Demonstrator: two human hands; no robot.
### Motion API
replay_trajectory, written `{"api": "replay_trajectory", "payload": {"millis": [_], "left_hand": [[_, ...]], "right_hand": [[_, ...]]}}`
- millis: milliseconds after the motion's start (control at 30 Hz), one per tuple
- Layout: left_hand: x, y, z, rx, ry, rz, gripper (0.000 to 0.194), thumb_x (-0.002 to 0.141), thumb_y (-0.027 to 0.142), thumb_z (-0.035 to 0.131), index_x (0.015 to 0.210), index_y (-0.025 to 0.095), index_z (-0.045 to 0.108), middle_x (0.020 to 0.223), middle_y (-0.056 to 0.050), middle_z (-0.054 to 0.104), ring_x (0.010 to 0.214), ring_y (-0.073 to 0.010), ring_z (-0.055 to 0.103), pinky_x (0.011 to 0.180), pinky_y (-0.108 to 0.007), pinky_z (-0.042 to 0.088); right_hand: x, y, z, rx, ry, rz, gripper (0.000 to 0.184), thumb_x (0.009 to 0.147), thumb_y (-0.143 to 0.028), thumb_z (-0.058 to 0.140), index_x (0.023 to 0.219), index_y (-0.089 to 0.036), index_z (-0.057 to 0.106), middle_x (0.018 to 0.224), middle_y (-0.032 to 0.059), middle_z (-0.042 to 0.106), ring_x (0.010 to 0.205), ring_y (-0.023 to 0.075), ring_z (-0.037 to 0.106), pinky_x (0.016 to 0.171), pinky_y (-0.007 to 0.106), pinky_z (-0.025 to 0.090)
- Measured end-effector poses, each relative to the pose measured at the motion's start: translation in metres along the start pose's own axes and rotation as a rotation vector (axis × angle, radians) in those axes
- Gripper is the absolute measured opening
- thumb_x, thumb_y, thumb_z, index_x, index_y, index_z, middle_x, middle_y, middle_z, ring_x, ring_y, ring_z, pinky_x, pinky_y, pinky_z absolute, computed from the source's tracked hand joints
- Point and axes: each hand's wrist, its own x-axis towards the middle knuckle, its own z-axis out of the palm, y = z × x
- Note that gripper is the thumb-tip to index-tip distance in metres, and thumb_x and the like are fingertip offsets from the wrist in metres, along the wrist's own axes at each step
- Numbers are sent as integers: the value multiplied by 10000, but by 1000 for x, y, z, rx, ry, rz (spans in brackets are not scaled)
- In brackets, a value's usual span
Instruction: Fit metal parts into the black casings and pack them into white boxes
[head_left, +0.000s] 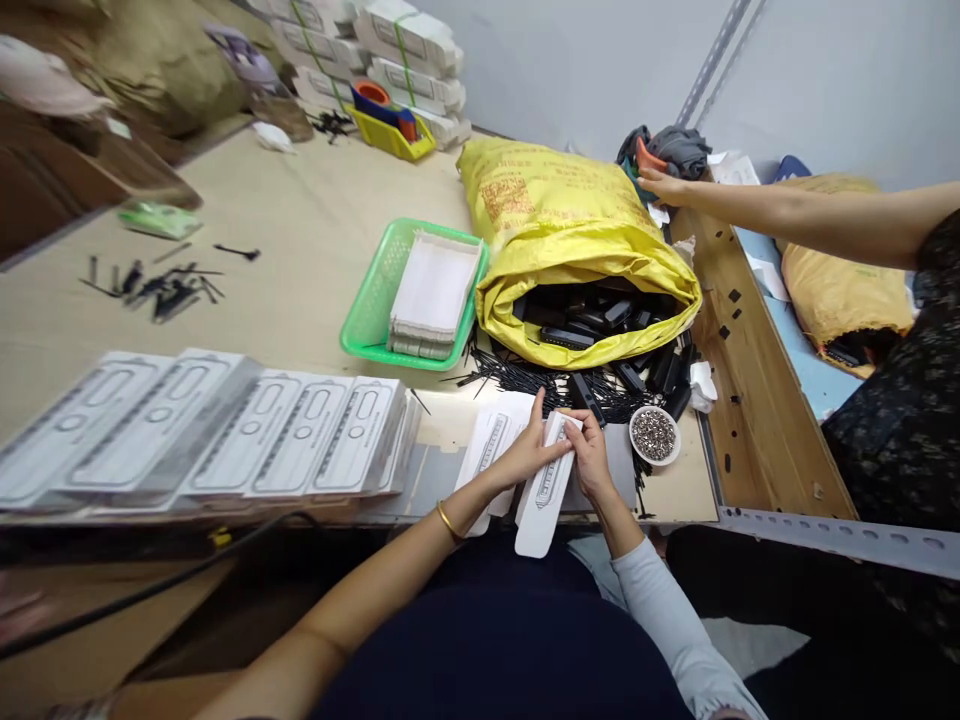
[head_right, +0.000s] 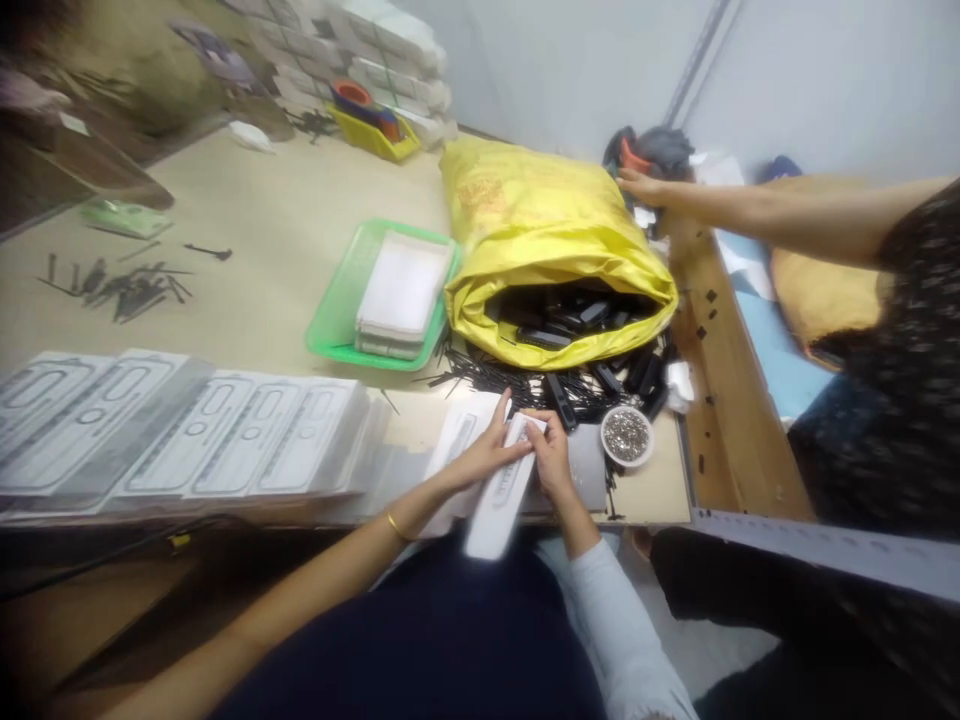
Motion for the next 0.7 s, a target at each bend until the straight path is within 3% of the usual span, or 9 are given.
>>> {"api": "replay_trajectory", "payload": {"millis": [67,167,300,367,433,533,600,700], "left_hand": [[6,3,-1,-3,-37,-25,1093,763,343,674,1483,124,-119,871,-38,643,807,-174,614,842,-385,484],[11,5,-3,1,4,-29,1092,751,356,688,1489,132,-85,765,12,595,710,-153,587,763,-343,492],[8,0,-12,-64,104,-62,892,833,463,569,1497,155,60,866,-55,645,779,-188,625,778,-349,496],[6,-4,-18,-83,62,-37,797,877,472,485,1500,188,77,968,-91,664,835,-205,646,811,-377,499],[5,-8,-22,6,-35,102,805,843,413,553,1500,223,127,1165,-133,620,1009,-239,624,907,-426,475],[7,-15,-17,309,-113,433,795,721,278,686,1437,217,346,1452,-164,384,1344,-303,365,1103,-496,305],[10,-19,-8,424,-106,597,748,693,244,700,1385,193,420,1472,-168,350,1395,-312,277,1148,-511,227],[13,-17,2,310,20,715,686,696,258,713,1318,174,438,1360,-177,473,1324,-303,397,1120,-507,289]], "right_hand": [[7,-4,-1,25,4,-3,246,768,-366,667,959,-213,637,997,27,663,906,159,597,844,279,457],[16,-6,1,27,-8,-3,249,748,-362,686,937,-206,646,952,23,664,858,153,595,799,266,463],[24,1,0,134,41,86,298,711,-394,715,922,-208,617,851,4,661,725,135,592,701,259,477],[28,4,-4,224,119,111,323,694,-407,728,909,-212,589,825,-9,655,690,125,592,688,259,483],[33,6,-8,274,183,111,336,673,-413,743,879,-212,571,810,-16,650,684,118,594,697,260,488],[37,6,-8,270,206,119,339,662,-440,739,845,-219,558,765,-21,637,655,120,585,665,268,490],[36,5,-4,236,206,117,329,666,-457,726,821,-220,558,748,-16,629,643,125,574,641,272,486],[29,5,2,166,206,104,314,687,-479,698,784,-211,567,716,-18,610,637,124,554,615,262,472]]}}
